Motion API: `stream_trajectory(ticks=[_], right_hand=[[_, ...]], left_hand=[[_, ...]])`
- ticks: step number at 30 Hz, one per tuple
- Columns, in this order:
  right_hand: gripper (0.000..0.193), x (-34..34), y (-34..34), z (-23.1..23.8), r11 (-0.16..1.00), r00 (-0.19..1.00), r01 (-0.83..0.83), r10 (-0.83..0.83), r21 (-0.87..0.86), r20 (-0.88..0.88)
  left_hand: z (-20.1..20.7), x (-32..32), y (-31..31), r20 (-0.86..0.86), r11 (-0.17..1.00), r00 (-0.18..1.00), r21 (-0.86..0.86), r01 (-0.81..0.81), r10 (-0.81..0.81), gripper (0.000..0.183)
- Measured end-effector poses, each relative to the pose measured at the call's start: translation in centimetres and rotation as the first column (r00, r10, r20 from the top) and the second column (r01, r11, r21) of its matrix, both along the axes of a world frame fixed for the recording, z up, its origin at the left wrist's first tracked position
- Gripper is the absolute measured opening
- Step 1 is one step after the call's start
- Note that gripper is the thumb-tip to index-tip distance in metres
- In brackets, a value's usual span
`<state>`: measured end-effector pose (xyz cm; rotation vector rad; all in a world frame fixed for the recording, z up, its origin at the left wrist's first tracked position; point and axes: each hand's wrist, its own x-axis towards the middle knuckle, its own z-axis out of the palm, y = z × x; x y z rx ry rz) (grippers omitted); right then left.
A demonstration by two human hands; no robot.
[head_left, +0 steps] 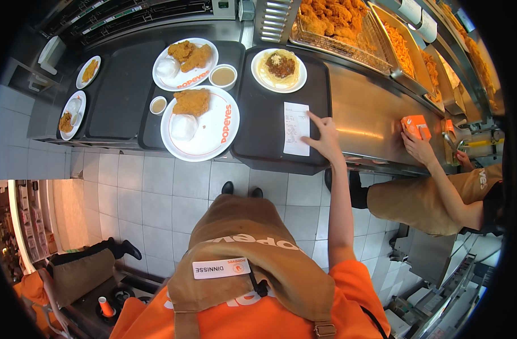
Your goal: The person assembles food orders by picking up trays with fried chicken, biscuits, and gravy, then placing them on the service counter. They also handle a plate of macaroni and cheese and two cups of soda, arranging them on trays. The person repeatedly checks printed order slips and moves between the kitchen and counter to complete multiple orders.
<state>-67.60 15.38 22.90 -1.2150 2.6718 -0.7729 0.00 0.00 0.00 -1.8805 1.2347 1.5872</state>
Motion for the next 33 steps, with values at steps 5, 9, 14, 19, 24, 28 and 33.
stream_trajectory(ticks=[5, 9, 14, 19, 24, 28, 33], right_hand=[[0.044, 5.2, 4.2, -0.1, 0.544, 0.831, 0.506, -0.515, -0.669, 0.210], [0.055, 12.7, 4.9, -3.5, -0.002, 0.359, 0.924, -0.341, -0.383, 0.869], [0.048, 15.8, -0.2, -7.0, 0.139, -0.006, 0.988, 0.440, -0.062, 0.898], [0.040, 14.4, -2.8, -7.7, 0.126, 0.060, 0.985, 0.389, -0.118, 0.919], [0.035, 12.9, -0.9, -7.2, 0.103, 0.087, 0.987, 0.307, -0.124, 0.948], [0.029, 12.5, 0.1, -6.7, 0.097, 0.100, 0.988, 0.158, -0.117, 0.982], [0.028, 13.3, -1.0, -6.3, 0.050, 0.114, 0.991, 0.125, -0.121, 0.986]], left_hand=[[4.8, -16.5, -13.8, -0.728, 0.854, 0.583, 0.007, -0.521, 0.362, 0.073], [10.3, -30.6, -18.8, -0.712, 0.518, -0.128, 0.610, -0.599, 0.690, 0.079], [12.1, -35.0, -19.0, -0.751, 0.560, 0.082, 0.410, -0.720, 0.655, 0.065], [9.9, -34.7, -19.7, -0.740, 0.568, 0.237, 0.231, -0.790, 0.630, 0.041], [10.1, -34.5, -18.1, -0.799, 0.630, 0.258, 0.185, -0.754, 0.543, 0.031], [11.6, -34.2, -16.7, -0.812, 0.674, 0.287, 0.167, -0.720, 0.509, 0.031], [13.2, -33.9, -16.1, -0.827, 0.679, 0.216, 0.246, -0.692, 0.519, 0.037]])
